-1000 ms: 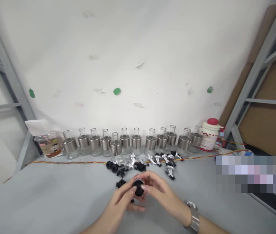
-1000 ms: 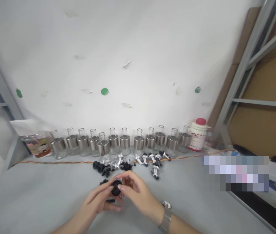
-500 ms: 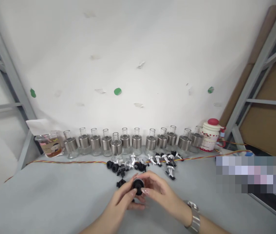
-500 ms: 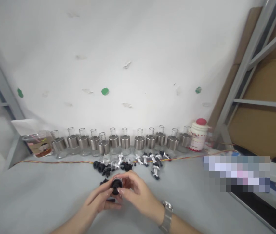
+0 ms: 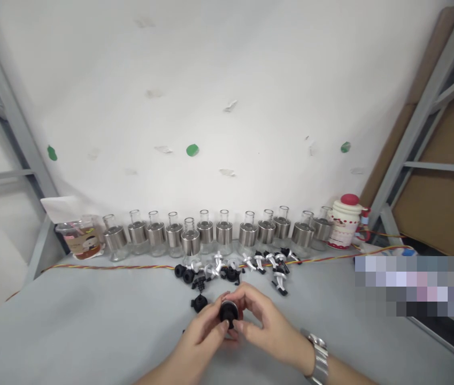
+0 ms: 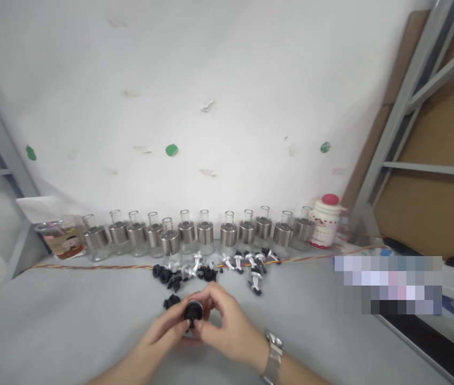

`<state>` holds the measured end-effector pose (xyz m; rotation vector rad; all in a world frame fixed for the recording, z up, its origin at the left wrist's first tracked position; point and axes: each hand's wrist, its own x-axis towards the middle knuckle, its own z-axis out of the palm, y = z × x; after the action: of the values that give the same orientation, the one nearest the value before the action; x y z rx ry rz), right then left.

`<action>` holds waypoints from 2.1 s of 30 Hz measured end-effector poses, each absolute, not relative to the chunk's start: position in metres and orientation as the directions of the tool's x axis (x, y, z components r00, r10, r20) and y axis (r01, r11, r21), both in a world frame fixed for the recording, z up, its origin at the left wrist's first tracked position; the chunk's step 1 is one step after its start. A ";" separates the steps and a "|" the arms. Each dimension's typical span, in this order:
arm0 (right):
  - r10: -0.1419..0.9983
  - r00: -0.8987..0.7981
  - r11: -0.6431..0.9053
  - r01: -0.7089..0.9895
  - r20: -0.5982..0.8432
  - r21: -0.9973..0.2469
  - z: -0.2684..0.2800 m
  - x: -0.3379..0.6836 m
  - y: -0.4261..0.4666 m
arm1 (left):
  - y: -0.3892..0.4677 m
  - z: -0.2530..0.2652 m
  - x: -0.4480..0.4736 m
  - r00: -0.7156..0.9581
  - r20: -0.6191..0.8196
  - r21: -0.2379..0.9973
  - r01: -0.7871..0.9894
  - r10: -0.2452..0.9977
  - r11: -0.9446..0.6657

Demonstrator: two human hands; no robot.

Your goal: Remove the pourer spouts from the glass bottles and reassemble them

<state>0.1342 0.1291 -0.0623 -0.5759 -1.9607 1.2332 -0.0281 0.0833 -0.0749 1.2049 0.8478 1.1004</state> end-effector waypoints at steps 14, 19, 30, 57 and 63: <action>0.683 -0.622 0.545 0.085 0.382 -0.834 -0.057 0.135 0.124 | 0.086 -0.078 -0.032 0.337 0.096 0.989 -0.138 0.937 -0.052; 0.716 -0.599 0.508 0.097 0.358 -0.856 -0.057 0.134 0.124 | 0.084 -0.070 -0.029 0.311 0.107 0.993 -0.090 0.944 -0.083; 0.794 -0.527 0.387 0.054 0.303 -0.921 -0.063 0.129 0.128 | 0.084 -0.075 -0.028 0.248 -0.011 0.954 -0.289 0.969 0.085; 0.857 -0.496 0.252 0.165 0.140 -0.954 -0.080 0.107 0.107 | 0.074 -0.081 -0.012 0.039 0.065 0.995 0.070 0.997 -0.068; 0.840 -0.533 0.193 0.119 0.101 -0.974 -0.078 0.107 0.106 | 0.070 -0.080 -0.010 0.059 0.092 0.996 -0.009 0.994 -0.091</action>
<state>0.1067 0.1059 -0.0780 -0.8997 -1.8095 1.3899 -0.0097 0.0700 -0.0797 1.2988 1.1155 1.2345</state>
